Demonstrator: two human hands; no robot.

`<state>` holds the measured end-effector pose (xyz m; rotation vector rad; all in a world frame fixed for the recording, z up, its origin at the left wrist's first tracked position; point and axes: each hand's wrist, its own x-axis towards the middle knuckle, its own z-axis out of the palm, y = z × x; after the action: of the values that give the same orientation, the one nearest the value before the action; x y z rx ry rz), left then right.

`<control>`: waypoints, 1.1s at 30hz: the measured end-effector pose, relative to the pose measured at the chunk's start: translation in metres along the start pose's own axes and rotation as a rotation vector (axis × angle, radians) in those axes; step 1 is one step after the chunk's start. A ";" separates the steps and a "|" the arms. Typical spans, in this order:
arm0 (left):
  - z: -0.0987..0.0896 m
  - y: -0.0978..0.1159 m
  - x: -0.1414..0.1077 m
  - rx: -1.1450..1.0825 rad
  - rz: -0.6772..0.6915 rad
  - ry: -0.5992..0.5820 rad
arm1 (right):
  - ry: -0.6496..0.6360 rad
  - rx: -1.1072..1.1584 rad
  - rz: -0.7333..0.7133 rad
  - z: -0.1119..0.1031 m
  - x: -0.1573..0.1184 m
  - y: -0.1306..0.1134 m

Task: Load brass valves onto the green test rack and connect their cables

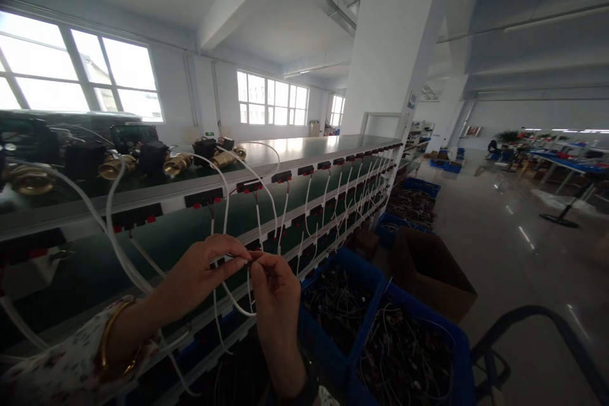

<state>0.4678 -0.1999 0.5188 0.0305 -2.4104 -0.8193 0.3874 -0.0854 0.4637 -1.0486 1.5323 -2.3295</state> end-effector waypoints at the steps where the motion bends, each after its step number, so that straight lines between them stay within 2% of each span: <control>1: -0.001 -0.001 0.001 -0.022 -0.023 -0.019 | 0.006 0.012 -0.006 0.000 0.001 0.000; 6: 0.000 -0.003 0.001 0.024 -0.043 0.022 | -0.007 -0.045 -0.036 -0.002 0.001 0.000; 14: 0.007 0.000 -0.001 0.057 0.120 0.092 | 0.030 -0.115 -0.047 0.000 0.001 -0.001; 18: 0.006 -0.001 -0.001 0.019 0.089 0.128 | 0.009 -0.105 -0.074 0.001 0.002 0.002; 23: 0.005 -0.003 -0.001 0.003 0.011 0.089 | 0.014 -0.153 -0.098 0.004 0.001 0.003; 29: 0.014 -0.009 -0.005 0.077 0.046 0.117 | -0.006 -0.196 -0.070 0.005 -0.002 0.011; 31: 0.010 -0.010 -0.013 0.101 0.081 0.065 | -0.074 -0.173 -0.056 -0.005 0.000 0.015; 33: -0.003 -0.010 -0.020 0.150 0.161 -0.074 | -0.108 -0.098 -0.061 -0.020 0.009 0.022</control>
<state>0.4846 -0.2053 0.5043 -0.1358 -2.5008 -0.5749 0.3625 -0.0852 0.4445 -1.2397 1.6094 -2.2155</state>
